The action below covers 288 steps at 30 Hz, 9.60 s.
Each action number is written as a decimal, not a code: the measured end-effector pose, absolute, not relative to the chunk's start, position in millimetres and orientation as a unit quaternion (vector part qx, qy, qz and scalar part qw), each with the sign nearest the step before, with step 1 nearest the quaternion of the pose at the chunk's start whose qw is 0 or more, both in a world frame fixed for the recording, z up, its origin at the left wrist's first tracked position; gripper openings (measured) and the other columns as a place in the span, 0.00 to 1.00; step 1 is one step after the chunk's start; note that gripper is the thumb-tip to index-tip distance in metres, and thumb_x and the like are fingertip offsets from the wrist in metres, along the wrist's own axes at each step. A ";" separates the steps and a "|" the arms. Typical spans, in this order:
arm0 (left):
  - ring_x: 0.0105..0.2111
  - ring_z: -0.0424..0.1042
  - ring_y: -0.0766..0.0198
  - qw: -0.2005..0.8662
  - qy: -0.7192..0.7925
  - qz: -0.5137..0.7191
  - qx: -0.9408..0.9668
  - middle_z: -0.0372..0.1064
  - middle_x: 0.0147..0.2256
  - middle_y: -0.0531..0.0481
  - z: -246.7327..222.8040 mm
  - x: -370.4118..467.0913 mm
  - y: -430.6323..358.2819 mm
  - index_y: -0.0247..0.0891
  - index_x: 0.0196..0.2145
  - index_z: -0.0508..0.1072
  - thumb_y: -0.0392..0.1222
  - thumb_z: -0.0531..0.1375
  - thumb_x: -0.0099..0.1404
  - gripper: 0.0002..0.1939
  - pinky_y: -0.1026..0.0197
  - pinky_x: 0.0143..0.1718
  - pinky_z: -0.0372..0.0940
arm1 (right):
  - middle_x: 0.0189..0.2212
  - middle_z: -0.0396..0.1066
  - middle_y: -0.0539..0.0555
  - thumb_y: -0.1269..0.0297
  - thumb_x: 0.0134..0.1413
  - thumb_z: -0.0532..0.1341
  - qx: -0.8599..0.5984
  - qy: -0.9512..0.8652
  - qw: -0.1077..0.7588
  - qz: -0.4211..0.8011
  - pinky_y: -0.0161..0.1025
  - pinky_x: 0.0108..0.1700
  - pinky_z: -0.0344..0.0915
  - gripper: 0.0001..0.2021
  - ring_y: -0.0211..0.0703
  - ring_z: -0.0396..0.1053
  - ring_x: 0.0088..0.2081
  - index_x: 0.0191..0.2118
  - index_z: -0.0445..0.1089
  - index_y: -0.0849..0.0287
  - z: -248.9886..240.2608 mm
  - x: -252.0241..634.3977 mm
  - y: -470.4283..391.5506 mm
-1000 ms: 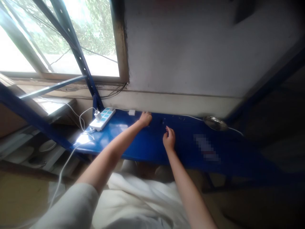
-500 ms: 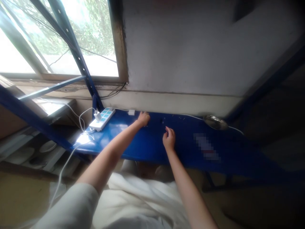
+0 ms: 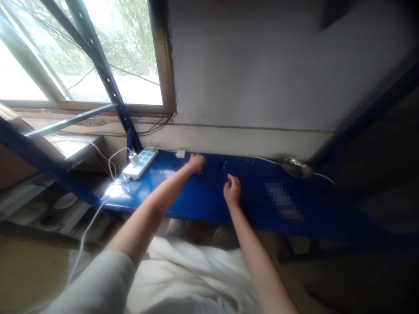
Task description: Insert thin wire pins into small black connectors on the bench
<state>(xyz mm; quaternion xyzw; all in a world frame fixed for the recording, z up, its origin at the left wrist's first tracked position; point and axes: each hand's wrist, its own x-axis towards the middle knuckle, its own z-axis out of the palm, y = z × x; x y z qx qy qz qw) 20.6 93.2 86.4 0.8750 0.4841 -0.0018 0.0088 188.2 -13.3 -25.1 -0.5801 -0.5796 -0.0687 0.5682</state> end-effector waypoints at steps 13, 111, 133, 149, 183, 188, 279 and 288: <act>0.51 0.62 0.53 0.047 0.441 0.056 0.894 0.63 0.52 0.43 84.7 56.0 81.2 0.39 0.54 0.63 0.41 0.51 0.62 0.22 0.52 0.48 0.56 | 0.35 0.68 0.59 0.74 0.49 0.48 -0.584 -0.569 0.576 -0.054 0.45 0.44 0.65 0.16 0.44 0.67 0.39 0.42 0.67 0.62 -21.2 187.9 -14.9; 0.29 0.73 0.63 0.409 0.455 0.635 0.471 0.73 0.26 0.46 76.5 7.0 -28.9 0.33 0.31 0.74 0.49 0.64 0.51 0.16 0.62 0.33 0.66 | 0.19 0.60 0.46 0.50 0.53 0.54 -0.435 -0.550 0.661 0.267 0.34 0.27 0.59 0.15 0.34 0.59 0.22 0.32 0.65 0.58 83.5 152.9 -16.8; 0.26 0.69 0.66 0.402 0.425 0.586 0.561 0.72 0.26 0.47 92.1 20.1 -17.7 0.34 0.31 0.75 0.48 0.65 0.49 0.15 0.63 0.30 0.64 | 0.20 0.62 0.46 0.49 0.52 0.55 -0.435 -0.547 0.626 0.344 0.33 0.26 0.58 0.17 0.33 0.60 0.22 0.38 0.65 0.58 83.4 154.7 -12.6; 0.48 0.59 0.49 0.048 0.495 0.128 0.858 0.68 0.43 0.41 101.8 47.6 70.1 0.36 0.33 0.76 0.35 0.60 0.55 0.07 0.50 0.47 0.52 | 0.31 0.69 0.55 0.55 0.54 0.51 -0.577 -0.467 0.652 0.154 0.41 0.38 0.65 0.15 0.40 0.67 0.33 0.41 0.64 0.61 -11.1 178.8 -10.9; 0.48 0.59 0.48 0.048 0.516 0.092 0.850 0.67 0.43 0.40 75.6 38.6 89.1 0.37 0.36 0.75 0.38 0.61 0.54 0.10 0.48 0.47 0.52 | 0.34 0.70 0.59 0.57 0.54 0.51 -0.587 -0.514 0.619 0.094 0.44 0.41 0.66 0.14 0.44 0.68 0.36 0.39 0.66 0.60 -24.1 179.0 -11.6; 0.47 0.61 0.50 0.070 0.499 0.208 0.838 0.66 0.44 0.41 77.8 30.0 71.6 0.37 0.40 0.72 0.40 0.60 0.56 0.13 0.49 0.47 0.51 | 0.35 0.70 0.60 0.57 0.54 0.51 -0.589 -0.512 0.618 0.095 0.44 0.41 0.66 0.14 0.44 0.69 0.36 0.40 0.66 0.61 -25.3 179.2 -11.2; 0.22 0.63 0.69 0.272 0.452 0.516 0.675 0.70 0.28 0.52 49.0 -9.4 -20.9 0.40 0.48 0.68 0.48 0.59 0.56 0.22 0.67 0.27 0.59 | 0.29 0.73 0.52 0.64 0.49 0.58 -0.609 -0.753 0.230 0.090 0.35 0.33 0.57 0.03 0.41 0.68 0.31 0.28 0.68 0.55 71.5 142.7 -10.9; 0.20 0.65 0.71 0.418 0.401 0.547 0.605 0.70 0.26 0.49 81.0 8.3 -22.0 0.34 0.36 0.70 0.49 0.58 0.57 0.15 0.67 0.22 0.61 | 0.24 0.72 0.51 0.60 0.44 0.62 -0.512 -0.704 0.393 0.296 0.36 0.32 0.63 0.07 0.39 0.69 0.27 0.27 0.68 0.58 107.4 158.1 -30.9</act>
